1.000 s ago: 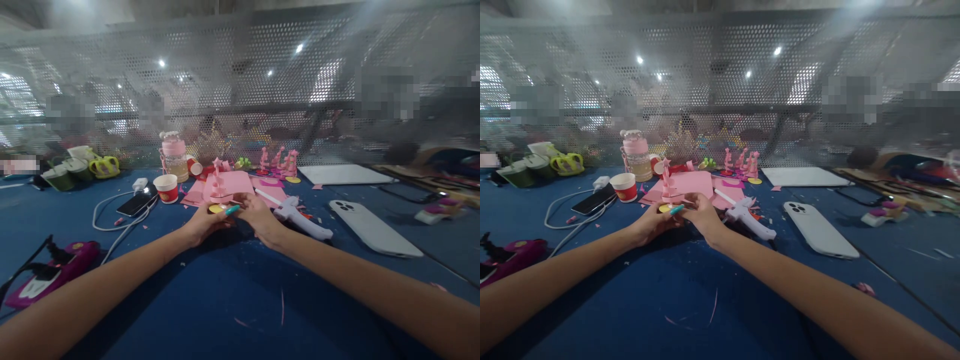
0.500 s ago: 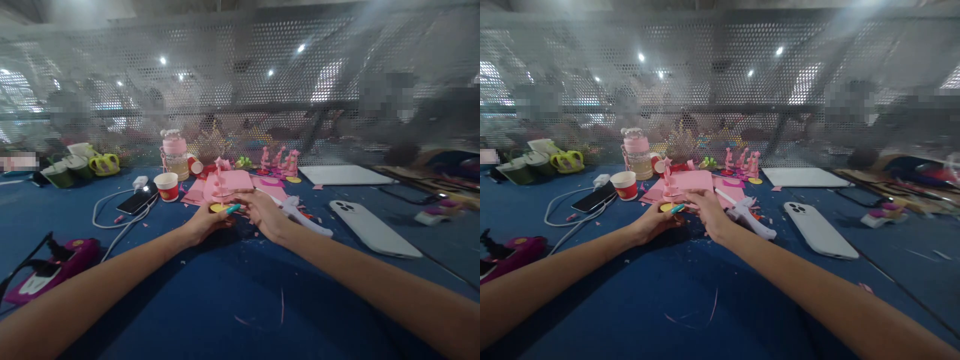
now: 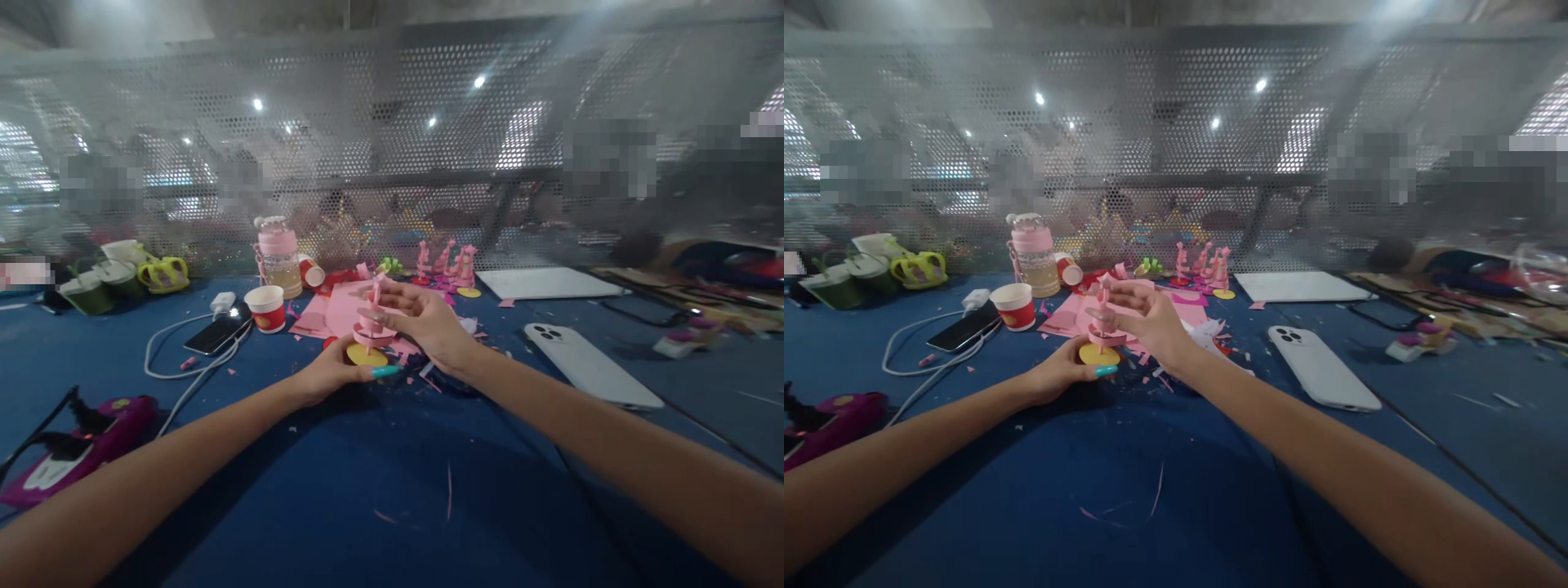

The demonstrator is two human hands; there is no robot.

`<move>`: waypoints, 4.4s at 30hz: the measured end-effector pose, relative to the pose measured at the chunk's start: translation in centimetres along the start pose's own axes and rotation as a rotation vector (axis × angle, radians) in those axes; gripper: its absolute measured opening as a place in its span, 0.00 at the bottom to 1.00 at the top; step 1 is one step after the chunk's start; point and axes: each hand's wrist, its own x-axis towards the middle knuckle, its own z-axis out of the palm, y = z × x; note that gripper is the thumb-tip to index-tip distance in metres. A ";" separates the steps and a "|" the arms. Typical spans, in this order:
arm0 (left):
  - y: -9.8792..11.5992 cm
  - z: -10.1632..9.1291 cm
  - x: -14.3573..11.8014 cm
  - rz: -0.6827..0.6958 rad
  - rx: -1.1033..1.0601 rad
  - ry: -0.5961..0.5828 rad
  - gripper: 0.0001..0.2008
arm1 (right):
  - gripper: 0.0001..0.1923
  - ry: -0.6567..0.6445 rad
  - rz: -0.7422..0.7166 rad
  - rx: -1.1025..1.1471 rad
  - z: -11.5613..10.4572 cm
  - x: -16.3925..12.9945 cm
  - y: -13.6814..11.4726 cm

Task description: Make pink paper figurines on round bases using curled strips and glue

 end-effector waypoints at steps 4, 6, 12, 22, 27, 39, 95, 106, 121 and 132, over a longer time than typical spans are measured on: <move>0.1 0.0 -0.1 -0.010 0.035 -0.051 0.27 | 0.17 0.031 -0.019 -0.033 0.1 -0.2 0.0; 0.1 0.0 -0.1 -0.013 0.046 -0.050 0.28 | 0.15 0.031 -0.029 -0.037 0.0 -0.1 0.1; 0.3 0.1 -0.1 -0.029 0.082 -0.059 0.28 | 0.13 0.049 -0.053 -0.018 -0.2 0.3 -0.4; -0.1 -0.3 0.5 0.059 0.114 -0.135 0.40 | 0.13 0.123 -0.207 -0.107 -2.7 2.4 -2.8; 0.3 -0.4 0.6 0.042 0.204 -0.142 0.37 | 0.12 0.325 -0.341 -0.357 -9.2 5.9 -4.6; 0.5 -0.3 0.5 -0.001 0.209 -0.134 0.33 | 0.12 0.659 -0.155 -0.717 -19.8 11.4 1.9; 0.2 -3.7 0.9 0.114 1.662 0.313 0.30 | 0.30 -0.133 -0.239 -1.406 0.6 -3.8 3.5; 1.2 -2.6 0.2 0.059 1.622 0.133 0.28 | 0.30 -0.287 -0.159 -1.405 0.3 -4.1 3.5; 0.5 -2.7 0.0 0.209 1.527 0.029 0.25 | 0.29 -0.231 -0.183 -1.390 -0.1 -4.5 3.9; 1.0 -2.6 -0.2 0.189 1.465 -0.155 0.29 | 0.29 -0.156 -0.139 -1.379 -0.1 -4.7 3.7</move>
